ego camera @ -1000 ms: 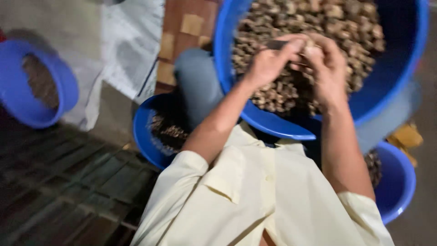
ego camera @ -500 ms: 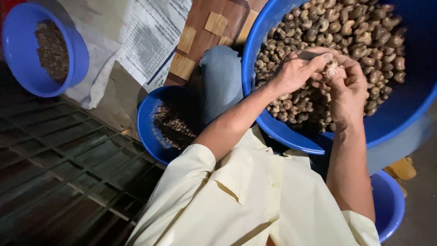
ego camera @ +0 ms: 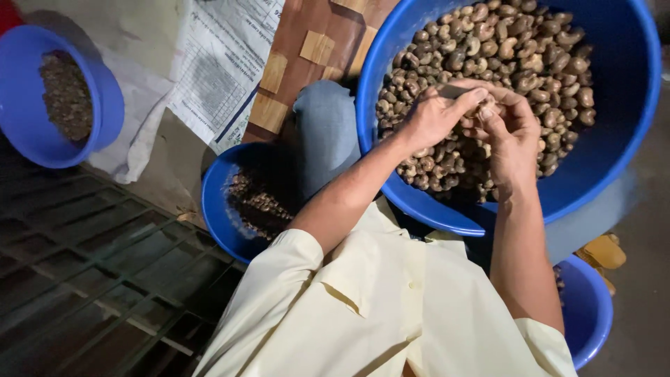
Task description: A person sitting on the floor uses a small handheld blade to process individual nuts from a large blue bowl.
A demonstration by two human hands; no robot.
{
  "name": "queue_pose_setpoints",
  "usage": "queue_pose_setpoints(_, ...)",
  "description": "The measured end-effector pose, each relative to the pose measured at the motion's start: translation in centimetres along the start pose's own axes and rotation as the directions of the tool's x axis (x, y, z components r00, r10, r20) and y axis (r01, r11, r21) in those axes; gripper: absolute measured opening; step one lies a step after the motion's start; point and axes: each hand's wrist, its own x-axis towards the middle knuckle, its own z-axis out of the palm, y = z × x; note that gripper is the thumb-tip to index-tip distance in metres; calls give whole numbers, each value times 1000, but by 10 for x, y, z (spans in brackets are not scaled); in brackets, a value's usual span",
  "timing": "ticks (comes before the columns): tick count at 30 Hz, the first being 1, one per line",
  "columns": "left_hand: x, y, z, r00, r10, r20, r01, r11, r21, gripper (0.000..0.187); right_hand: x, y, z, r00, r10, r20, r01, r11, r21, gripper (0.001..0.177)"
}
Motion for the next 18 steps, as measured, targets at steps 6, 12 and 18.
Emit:
queue_pose_setpoints(6, 3, -8, 0, 1000, 13, -3, -13, 999, -44, 21, 1, 5, -3, 992, -124, 5, 124, 990, -71, 33)
queue_pose_setpoints(12, -3, -2, 6, 995, -101, -2, 101, 989, 106, 21, -12, -24, 19, 914, -401, 68, 366, 737, -568, 50)
queue_pose_setpoints(18, 1, -15, -12, 978, -201, 54, 206, 970, -125, 27, -17, -16, 7, 928, -371, -21, 254, 676, -692, 56)
